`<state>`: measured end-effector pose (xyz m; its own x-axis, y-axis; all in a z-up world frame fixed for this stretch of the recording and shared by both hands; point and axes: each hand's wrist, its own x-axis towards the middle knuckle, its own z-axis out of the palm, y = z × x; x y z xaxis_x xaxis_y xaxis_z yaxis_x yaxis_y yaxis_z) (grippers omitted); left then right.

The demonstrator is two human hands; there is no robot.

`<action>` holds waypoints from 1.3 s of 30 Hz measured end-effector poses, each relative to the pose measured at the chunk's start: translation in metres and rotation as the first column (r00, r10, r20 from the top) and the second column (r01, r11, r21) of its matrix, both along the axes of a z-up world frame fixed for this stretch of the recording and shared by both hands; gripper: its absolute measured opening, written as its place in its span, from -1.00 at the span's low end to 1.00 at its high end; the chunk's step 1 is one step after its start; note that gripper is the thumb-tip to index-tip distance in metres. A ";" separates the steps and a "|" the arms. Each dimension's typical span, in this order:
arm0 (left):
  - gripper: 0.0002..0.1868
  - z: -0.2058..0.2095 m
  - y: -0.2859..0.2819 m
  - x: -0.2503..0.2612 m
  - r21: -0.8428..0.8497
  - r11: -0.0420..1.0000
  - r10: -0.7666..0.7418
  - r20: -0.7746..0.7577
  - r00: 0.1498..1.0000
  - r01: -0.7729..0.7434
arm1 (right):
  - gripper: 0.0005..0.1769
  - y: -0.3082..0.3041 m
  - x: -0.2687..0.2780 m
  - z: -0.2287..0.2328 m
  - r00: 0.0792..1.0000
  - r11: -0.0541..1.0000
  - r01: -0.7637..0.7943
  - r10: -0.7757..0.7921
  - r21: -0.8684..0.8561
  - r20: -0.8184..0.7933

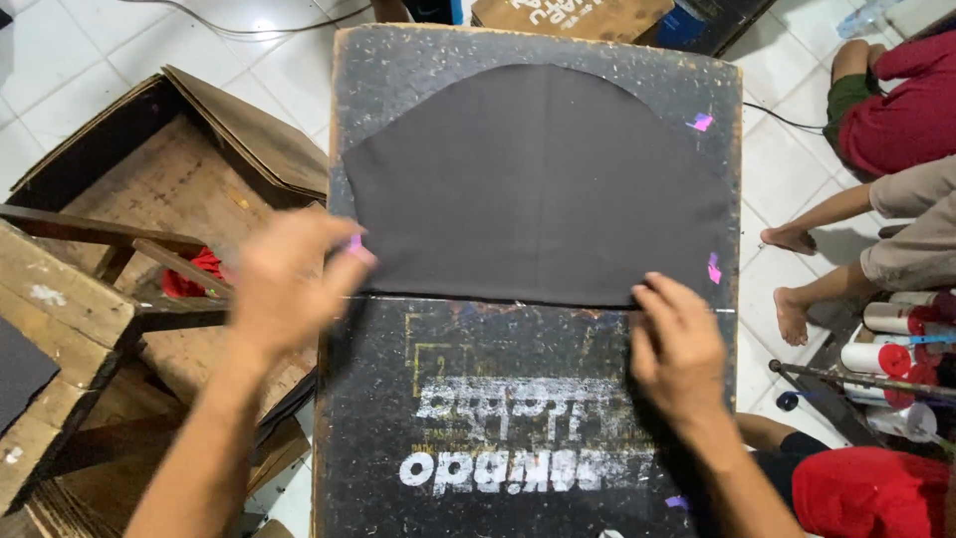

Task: Placing and smoothing fabric sleeves onto boards in preparation for screen printing.

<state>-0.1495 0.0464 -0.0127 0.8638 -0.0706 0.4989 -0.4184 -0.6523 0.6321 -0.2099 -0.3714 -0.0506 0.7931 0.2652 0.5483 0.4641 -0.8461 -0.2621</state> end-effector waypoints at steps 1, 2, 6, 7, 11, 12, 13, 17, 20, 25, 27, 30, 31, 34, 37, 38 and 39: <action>-0.81 0.000 -0.022 -0.009 0.057 0.990 -0.130 0.042 0.991 0.128 | -0.69 -0.018 0.002 -0.004 0.999 0.999 0.004 -0.002 -0.054 0.039; -0.81 0.000 -0.043 -0.019 0.118 0.961 -0.260 0.077 0.963 0.250 | -0.72 -0.036 0.004 -0.009 0.997 0.994 0.010 -0.001 -0.107 0.078; -0.82 -0.032 -0.075 -0.018 0.286 0.917 -0.321 0.118 0.940 0.277 | -0.73 -0.054 0.011 -0.001 0.990 0.985 -0.029 0.052 -0.170 0.128; -0.81 -0.034 -0.084 -0.018 0.309 0.906 -0.338 0.119 0.934 0.289 | -0.77 -0.060 0.013 -0.001 0.988 0.984 -0.054 0.076 -0.167 0.131; -0.82 -0.052 -0.138 -0.012 0.333 0.864 -0.452 0.187 0.872 0.377 | -0.85 -0.082 0.020 -0.005 0.973 0.974 -0.092 0.132 -0.207 0.190; -0.82 -0.055 -0.153 -0.007 0.334 0.863 -0.456 0.187 0.870 0.380 | -0.85 -0.082 0.020 -0.005 0.973 0.975 -0.088 0.128 -0.206 0.191; -0.83 -0.057 -0.169 -0.001 0.353 0.853 -0.475 0.218 0.853 0.385 | -0.87 -0.081 0.022 -0.005 0.966 0.969 -0.101 0.150 -0.225 0.212; -0.84 -0.021 -0.209 0.039 0.351 0.842 -0.511 0.273 0.815 0.410 | -0.84 -0.077 0.024 0.001 0.961 0.965 -0.086 0.145 -0.247 0.235; -0.81 -0.006 -0.215 0.136 0.419 0.880 -0.370 0.305 0.878 0.225 | -0.88 -0.084 0.023 -0.009 0.957 0.975 -0.073 0.127 -0.209 0.262; -0.74 -0.020 -0.239 0.251 0.607 0.759 -0.329 0.044 0.943 0.236 | -0.82 -0.088 0.017 0.003 0.979 0.961 -0.158 0.183 -0.225 0.093; -0.80 -0.020 -0.249 0.262 0.662 0.706 -0.313 -0.025 0.949 0.250 | -0.82 -0.090 0.017 -0.001 0.984 0.970 -0.141 0.160 -0.198 0.084; -0.86 -0.029 -0.256 0.272 0.610 0.740 -0.278 -0.104 0.955 0.283 | -0.79 -0.091 0.013 -0.003 0.985 0.967 -0.137 0.156 -0.214 0.074; -0.88 -0.034 -0.255 0.277 0.631 0.731 -0.299 -0.047 0.953 0.260 | -0.78 -0.092 0.015 -0.003 0.985 0.962 -0.137 0.158 -0.234 0.074; -0.92 -0.031 -0.253 0.277 0.646 0.726 -0.312 0.003 0.950 0.236 | -0.79 -0.091 0.017 -0.001 0.981 0.953 -0.130 0.163 -0.272 0.101; -0.90 -0.031 -0.252 0.271 0.616 0.749 -0.321 0.014 0.947 0.245 | -0.83 -0.089 0.015 0.001 0.981 0.948 -0.114 0.155 -0.297 0.120; -0.90 -0.030 -0.252 0.271 0.596 0.766 -0.332 0.041 0.942 0.243 | -0.85 -0.089 0.014 0.003 0.981 0.947 -0.108 0.151 -0.303 0.123; -0.90 -0.032 -0.252 0.270 0.594 0.767 -0.332 0.043 0.942 0.243 | -0.85 -0.089 0.014 0.002 0.981 0.946 -0.107 0.151 -0.305 0.124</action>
<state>0.1209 -0.2051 -0.0445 0.6816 -0.6153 0.3961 -0.6986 -0.7082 0.1019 -0.1960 -0.4606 -0.0485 0.6601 0.5276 0.5348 0.5884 -0.8056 0.0684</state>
